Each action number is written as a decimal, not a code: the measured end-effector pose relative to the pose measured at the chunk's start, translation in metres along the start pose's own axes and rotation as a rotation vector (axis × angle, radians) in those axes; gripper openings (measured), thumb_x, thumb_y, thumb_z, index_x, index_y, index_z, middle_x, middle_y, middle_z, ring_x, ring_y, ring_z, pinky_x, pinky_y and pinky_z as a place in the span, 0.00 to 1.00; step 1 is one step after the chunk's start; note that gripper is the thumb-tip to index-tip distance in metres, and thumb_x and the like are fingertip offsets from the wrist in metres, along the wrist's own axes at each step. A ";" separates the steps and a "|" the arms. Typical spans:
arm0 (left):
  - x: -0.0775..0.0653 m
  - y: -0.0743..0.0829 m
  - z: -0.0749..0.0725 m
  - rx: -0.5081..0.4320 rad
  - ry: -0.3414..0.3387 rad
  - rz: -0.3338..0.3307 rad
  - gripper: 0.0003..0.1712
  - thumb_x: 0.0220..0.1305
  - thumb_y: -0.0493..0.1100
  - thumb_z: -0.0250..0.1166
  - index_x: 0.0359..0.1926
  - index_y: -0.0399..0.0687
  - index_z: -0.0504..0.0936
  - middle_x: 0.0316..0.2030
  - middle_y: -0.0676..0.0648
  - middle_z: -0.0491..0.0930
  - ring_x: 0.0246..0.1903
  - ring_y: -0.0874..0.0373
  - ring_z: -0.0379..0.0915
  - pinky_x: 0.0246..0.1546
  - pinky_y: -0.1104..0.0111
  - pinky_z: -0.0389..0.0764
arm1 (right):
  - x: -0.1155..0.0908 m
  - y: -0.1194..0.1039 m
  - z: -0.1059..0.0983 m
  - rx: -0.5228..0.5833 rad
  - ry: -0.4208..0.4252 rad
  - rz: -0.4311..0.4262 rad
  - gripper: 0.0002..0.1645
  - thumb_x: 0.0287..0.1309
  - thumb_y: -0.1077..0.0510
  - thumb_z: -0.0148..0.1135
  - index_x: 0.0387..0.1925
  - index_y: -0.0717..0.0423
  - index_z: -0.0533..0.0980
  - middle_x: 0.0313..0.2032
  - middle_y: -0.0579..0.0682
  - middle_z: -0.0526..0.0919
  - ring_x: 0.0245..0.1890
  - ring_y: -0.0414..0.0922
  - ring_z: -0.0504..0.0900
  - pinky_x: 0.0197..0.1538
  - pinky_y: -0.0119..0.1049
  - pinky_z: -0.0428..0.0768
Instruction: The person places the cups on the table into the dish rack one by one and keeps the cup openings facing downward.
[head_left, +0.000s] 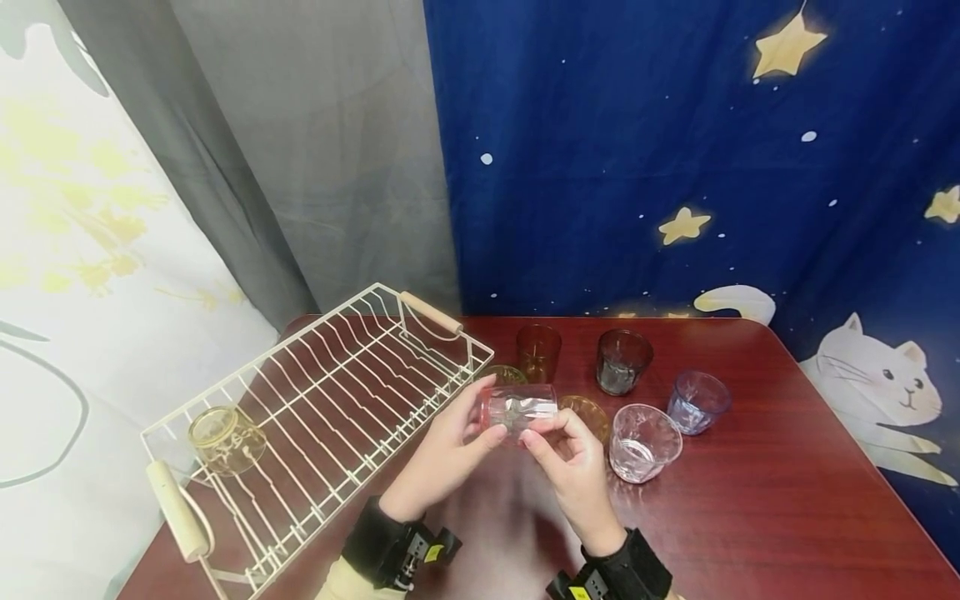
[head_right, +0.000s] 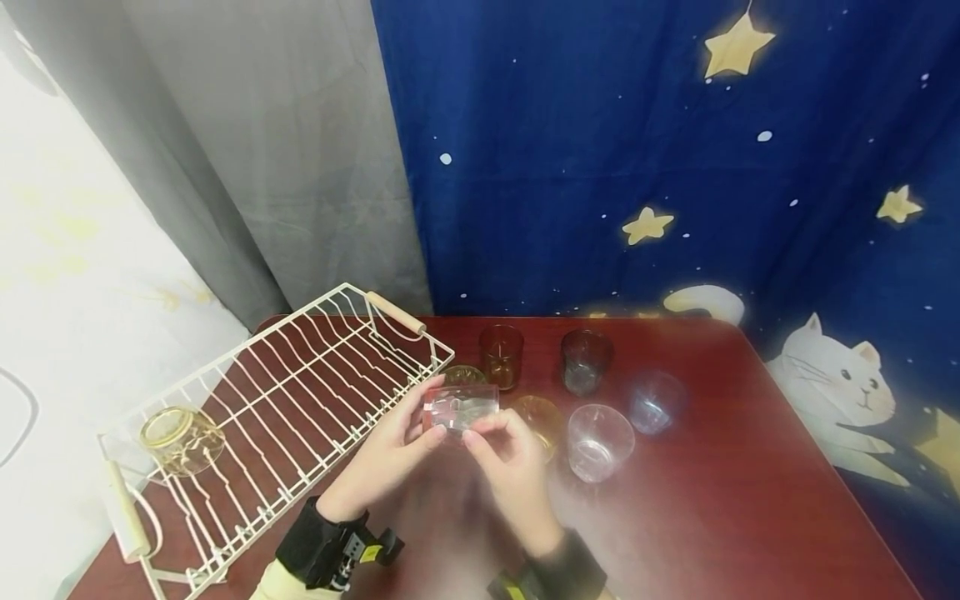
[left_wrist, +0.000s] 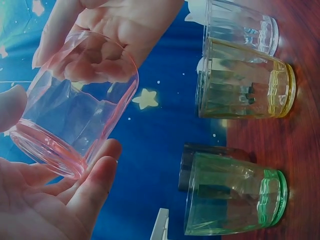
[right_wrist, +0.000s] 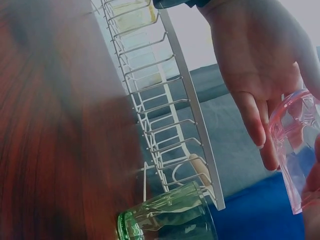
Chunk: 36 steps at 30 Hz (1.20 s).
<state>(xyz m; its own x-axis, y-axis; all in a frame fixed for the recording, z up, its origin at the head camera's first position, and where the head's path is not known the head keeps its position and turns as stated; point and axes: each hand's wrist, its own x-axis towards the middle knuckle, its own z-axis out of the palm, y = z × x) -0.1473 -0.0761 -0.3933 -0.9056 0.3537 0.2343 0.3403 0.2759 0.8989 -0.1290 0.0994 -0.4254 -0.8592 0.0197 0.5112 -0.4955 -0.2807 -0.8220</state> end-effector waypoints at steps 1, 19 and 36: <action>0.000 0.000 0.000 0.010 0.003 0.002 0.37 0.69 0.45 0.62 0.74 0.49 0.58 0.69 0.37 0.65 0.60 0.47 0.76 0.59 0.58 0.79 | 0.000 0.000 0.000 -0.005 -0.004 -0.001 0.18 0.56 0.79 0.57 0.36 0.54 0.77 0.35 0.39 0.82 0.35 0.31 0.81 0.39 0.23 0.81; -0.004 0.014 -0.019 0.193 0.004 0.025 0.41 0.67 0.44 0.63 0.76 0.49 0.56 0.67 0.41 0.70 0.62 0.49 0.73 0.61 0.56 0.77 | 0.003 0.003 -0.002 -0.050 -0.112 0.037 0.08 0.57 0.75 0.60 0.34 0.62 0.75 0.37 0.38 0.81 0.39 0.32 0.81 0.44 0.25 0.82; -0.001 0.027 -0.031 0.405 0.043 0.079 0.38 0.64 0.44 0.65 0.72 0.46 0.62 0.61 0.43 0.73 0.58 0.52 0.71 0.61 0.54 0.74 | 0.019 -0.006 -0.021 -0.433 -0.278 0.097 0.05 0.57 0.64 0.68 0.35 0.55 0.80 0.35 0.51 0.85 0.36 0.30 0.81 0.39 0.28 0.82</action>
<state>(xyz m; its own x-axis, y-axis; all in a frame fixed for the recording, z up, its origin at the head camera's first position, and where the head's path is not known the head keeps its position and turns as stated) -0.1446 -0.0966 -0.3580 -0.8793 0.3527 0.3201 0.4740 0.5814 0.6613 -0.1452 0.1217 -0.4159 -0.8666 -0.2587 0.4268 -0.4733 0.1550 -0.8671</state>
